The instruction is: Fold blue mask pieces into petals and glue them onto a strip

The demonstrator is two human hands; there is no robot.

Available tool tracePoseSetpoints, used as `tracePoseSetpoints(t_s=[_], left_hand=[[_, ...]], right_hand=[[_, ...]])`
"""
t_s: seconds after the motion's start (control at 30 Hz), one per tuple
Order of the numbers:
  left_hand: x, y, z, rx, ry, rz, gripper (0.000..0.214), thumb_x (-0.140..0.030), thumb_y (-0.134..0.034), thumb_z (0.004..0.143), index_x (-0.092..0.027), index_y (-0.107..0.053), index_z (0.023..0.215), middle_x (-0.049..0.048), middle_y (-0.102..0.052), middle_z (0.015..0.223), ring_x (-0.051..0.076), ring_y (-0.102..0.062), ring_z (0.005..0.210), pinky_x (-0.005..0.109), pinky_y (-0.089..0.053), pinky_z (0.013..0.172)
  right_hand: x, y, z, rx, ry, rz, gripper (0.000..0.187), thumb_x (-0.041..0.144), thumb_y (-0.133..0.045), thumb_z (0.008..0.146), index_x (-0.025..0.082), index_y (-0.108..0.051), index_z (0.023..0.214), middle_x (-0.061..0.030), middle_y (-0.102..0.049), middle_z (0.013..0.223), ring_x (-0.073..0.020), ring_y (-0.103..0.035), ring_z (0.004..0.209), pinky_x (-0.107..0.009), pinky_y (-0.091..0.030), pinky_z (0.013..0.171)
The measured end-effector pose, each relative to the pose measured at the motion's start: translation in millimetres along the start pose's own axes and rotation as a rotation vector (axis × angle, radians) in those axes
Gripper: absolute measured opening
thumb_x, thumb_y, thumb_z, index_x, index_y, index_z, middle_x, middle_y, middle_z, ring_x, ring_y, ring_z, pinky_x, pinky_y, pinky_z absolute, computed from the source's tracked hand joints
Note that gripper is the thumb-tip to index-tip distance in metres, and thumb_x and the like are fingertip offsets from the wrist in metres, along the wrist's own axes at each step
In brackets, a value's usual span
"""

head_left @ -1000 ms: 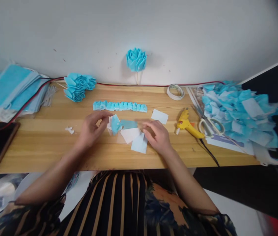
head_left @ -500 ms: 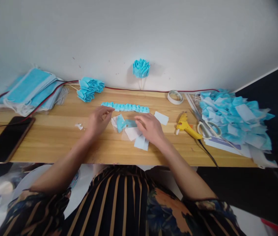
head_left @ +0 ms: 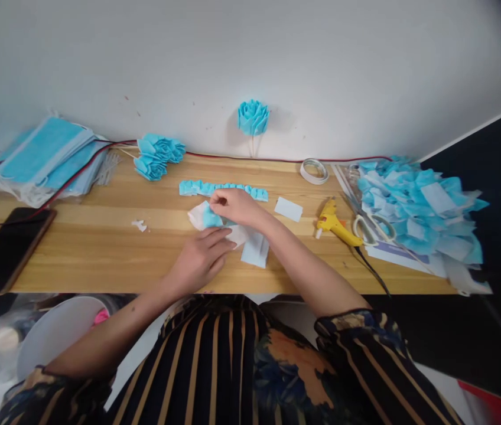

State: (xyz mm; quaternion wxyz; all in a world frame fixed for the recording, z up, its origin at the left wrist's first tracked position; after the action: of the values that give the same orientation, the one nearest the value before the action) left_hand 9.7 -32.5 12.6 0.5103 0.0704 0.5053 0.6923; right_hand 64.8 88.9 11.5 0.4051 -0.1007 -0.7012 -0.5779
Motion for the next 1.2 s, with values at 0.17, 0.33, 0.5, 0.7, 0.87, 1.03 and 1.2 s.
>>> tracePoseSetpoints(t_s=[0.17, 0.33, 0.5, 0.7, 0.87, 1.03, 1.2], left_hand=[[3.9, -17.8, -0.8, 0.087, 0.002, 0.02, 0.03, -0.014, -0.054, 0.092, -0.018, -0.071, 0.116, 0.0144, -0.072, 0.124, 0.03, -0.066, 0.116, 0.055, -0.054, 0.1], [2.5, -6.8, 0.8, 0.075, 0.017, -0.088, 0.028, -0.013, -0.054, 0.092, -0.02, -0.072, 0.112, 0.013, -0.073, 0.123, 0.029, -0.067, 0.114, 0.051, -0.054, 0.098], [38.4, 41.9, 6.4, -0.199, 0.344, -0.362, 0.014, -0.025, -0.061, 0.093, -0.021, -0.071, 0.101, 0.0092, -0.074, 0.108, 0.022, -0.068, 0.102, 0.041, -0.053, 0.093], [67.7, 24.6, 43.5, -0.23, 0.603, -0.944, 0.052, -0.041, -0.076, 0.08, -0.023, -0.06, 0.127, 0.0092, -0.067, 0.121, 0.021, -0.064, 0.104, 0.034, -0.052, 0.087], [62.6, -16.8, 66.7, -0.045, 0.739, -1.347, 0.043, -0.055, -0.071, 0.082, -0.018, -0.067, 0.103, 0.0078, -0.07, 0.093, 0.018, -0.064, 0.082, 0.032, -0.05, 0.076], [71.2, -21.1, 73.0, -0.055, 0.76, -1.139, 0.027, -0.041, -0.077, 0.073, -0.018, -0.067, 0.082, 0.001, -0.066, 0.077, 0.014, -0.058, 0.072, 0.031, -0.047, 0.074], [67.2, -21.0, 82.6, -0.072, 0.722, -1.071, 0.021, -0.036, -0.074, 0.072, -0.017, -0.066, 0.077, -0.0011, -0.066, 0.072, 0.014, -0.058, 0.07, 0.031, -0.047, 0.075]], right_hand=[[5.9, 35.1, -13.9, -0.109, 0.052, 0.434, 0.013, 0.032, -0.06, 0.084, 0.02, -0.062, 0.079, 0.0031, -0.063, 0.071, -0.012, -0.057, 0.068, -0.026, -0.043, 0.066], [-13.7, 67.3, -31.8, -0.219, -0.027, 0.67, 0.012, 0.031, -0.064, 0.081, 0.019, -0.062, 0.078, 0.0027, -0.064, 0.073, -0.0115, -0.061, 0.071, -0.027, -0.049, 0.074], [-31.8, 80.0, -52.2, -0.283, -0.118, 0.739, 0.016, 0.033, -0.067, 0.077, 0.019, -0.061, 0.074, 0.0033, -0.063, 0.072, -0.0102, -0.059, 0.068, -0.027, -0.05, 0.074], [-37.1, 77.9, -62.1, -0.342, -0.107, 0.699, 0.016, 0.035, -0.069, 0.077, 0.02, -0.063, 0.076, 0.003, -0.064, 0.07, -0.0128, -0.062, 0.069, -0.029, -0.051, 0.073], [-38.8, 84.9, -71.8, -0.373, -0.071, 0.684, 0.017, 0.037, -0.069, 0.077, 0.021, -0.063, 0.078, 0.0023, -0.066, 0.073, -0.0133, -0.063, 0.071, -0.03, -0.052, 0.074], [-50.7, 95.3, -77.9, -0.456, -0.052, 0.639, 0.017, 0.038, -0.066, 0.08, 0.022, -0.06, 0.078, 0.0028, -0.063, 0.072, -0.0132, -0.06, 0.07, -0.029, -0.051, 0.072], [-57.1, 94.3, -71.2, -0.577, -0.012, 0.587, 0.014, 0.037, -0.059, 0.084, 0.023, -0.055, 0.085, 0.0023, -0.059, 0.074, -0.013, -0.053, 0.066, -0.027, -0.046, 0.063]])
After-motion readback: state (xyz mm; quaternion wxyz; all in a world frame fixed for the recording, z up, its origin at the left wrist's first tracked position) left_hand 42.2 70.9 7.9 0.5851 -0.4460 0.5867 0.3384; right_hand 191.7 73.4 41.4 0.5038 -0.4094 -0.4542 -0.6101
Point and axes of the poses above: each hand's wrist, its own z-axis towards the middle knuckle, its own y-axis out of the back of the hand, x = y × z, the point moved 10 cm from there along z, towards the middle knuckle
